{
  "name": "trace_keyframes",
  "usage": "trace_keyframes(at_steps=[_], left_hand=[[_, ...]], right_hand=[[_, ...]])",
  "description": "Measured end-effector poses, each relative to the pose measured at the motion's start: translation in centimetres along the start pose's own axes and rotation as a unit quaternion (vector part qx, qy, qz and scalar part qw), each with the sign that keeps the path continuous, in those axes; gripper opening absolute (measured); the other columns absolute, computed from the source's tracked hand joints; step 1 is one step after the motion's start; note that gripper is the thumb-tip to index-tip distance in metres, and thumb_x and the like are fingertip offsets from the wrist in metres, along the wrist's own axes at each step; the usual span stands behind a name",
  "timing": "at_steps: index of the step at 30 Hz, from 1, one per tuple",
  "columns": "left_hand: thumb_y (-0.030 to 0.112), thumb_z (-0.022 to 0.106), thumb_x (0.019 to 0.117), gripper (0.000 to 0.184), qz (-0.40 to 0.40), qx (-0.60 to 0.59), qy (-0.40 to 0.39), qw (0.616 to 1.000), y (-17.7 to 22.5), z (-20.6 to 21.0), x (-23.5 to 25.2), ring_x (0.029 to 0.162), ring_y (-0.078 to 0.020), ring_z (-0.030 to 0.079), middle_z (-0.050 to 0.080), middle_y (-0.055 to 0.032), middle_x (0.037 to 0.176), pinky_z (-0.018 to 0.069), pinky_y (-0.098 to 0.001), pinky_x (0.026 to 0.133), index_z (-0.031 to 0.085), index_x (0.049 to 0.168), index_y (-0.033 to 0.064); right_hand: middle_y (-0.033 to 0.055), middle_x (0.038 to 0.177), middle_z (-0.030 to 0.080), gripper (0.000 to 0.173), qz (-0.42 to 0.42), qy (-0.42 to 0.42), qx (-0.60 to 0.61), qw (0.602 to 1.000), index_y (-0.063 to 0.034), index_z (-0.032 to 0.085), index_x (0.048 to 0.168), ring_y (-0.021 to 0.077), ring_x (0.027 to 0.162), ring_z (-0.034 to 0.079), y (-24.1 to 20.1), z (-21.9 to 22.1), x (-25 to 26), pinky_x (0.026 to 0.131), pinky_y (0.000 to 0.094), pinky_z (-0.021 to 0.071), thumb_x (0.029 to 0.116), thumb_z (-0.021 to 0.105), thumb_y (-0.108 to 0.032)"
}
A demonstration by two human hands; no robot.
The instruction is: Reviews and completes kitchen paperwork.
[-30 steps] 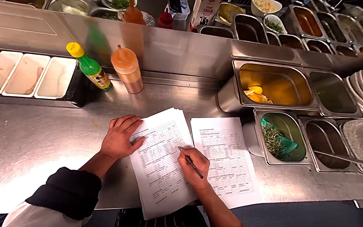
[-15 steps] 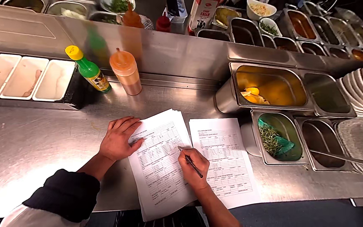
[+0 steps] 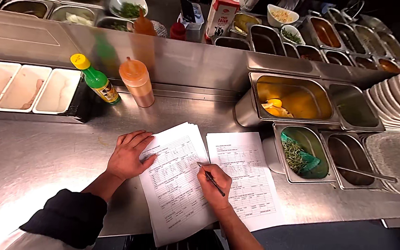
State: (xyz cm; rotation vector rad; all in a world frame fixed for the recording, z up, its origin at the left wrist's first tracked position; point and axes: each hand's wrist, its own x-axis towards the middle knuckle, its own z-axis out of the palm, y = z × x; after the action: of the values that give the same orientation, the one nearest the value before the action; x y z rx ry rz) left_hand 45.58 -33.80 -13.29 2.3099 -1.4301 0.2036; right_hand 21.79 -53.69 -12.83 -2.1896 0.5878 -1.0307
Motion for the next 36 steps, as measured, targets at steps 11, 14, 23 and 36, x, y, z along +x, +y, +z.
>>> trace_keyframes(at_steps=[11,14,23,36], left_hand=[[0.061,0.051,0.0904,0.063,0.000,-0.001,-0.003,1.000,0.03,-0.14,0.03,0.134,-0.0269,0.054,0.065,-0.0037,0.140,0.0395,-0.0536,0.108,0.070,0.129,0.0153],[0.062,0.051,0.0907,0.063,-0.001,-0.003,0.000,1.000,0.07,-0.10,-0.08,0.134,-0.0270,0.055,0.065,-0.0038,0.139,0.0396,-0.0539,0.107,0.070,0.129,0.0151],[0.061,0.052,0.0905,0.062,0.000,-0.005,-0.002,1.000,-0.13,-0.14,-0.08,0.135,-0.0275,0.054,0.065,-0.0038,0.140,0.0393,-0.0549,0.108,0.071,0.129,0.0153],[0.059,0.053,0.0899,0.062,0.001,-0.006,0.002,1.000,-0.17,-0.02,-0.13,0.135,-0.0268,0.054,0.065,-0.0036,0.140,0.0397,-0.0542,0.108,0.071,0.129,0.0152]], right_hand=[[0.0021,0.069,0.070,0.010,-0.010,0.009,-0.011,1.000,-0.0049,0.073,0.072,0.0036,0.061,0.064,-0.03,0.30,-0.14,0.055,0.0169,0.0542,0.0816,0.068,-0.005],[0.0015,0.069,0.069,0.011,-0.005,0.005,-0.016,1.000,-0.0057,0.072,0.071,0.0038,0.060,0.064,-0.02,0.21,-0.25,0.055,0.0173,0.0535,0.0818,0.068,-0.006],[0.0011,0.068,0.068,0.011,0.003,0.006,-0.018,1.000,-0.0061,0.071,0.071,0.0041,0.060,0.063,0.02,0.24,-0.28,0.054,0.0176,0.0530,0.0814,0.068,-0.006],[0.0019,0.070,0.070,0.011,0.010,0.019,-0.010,1.000,-0.0045,0.073,0.073,0.0036,0.061,0.064,0.07,0.19,-0.28,0.055,0.0172,0.0542,0.0826,0.068,-0.005]])
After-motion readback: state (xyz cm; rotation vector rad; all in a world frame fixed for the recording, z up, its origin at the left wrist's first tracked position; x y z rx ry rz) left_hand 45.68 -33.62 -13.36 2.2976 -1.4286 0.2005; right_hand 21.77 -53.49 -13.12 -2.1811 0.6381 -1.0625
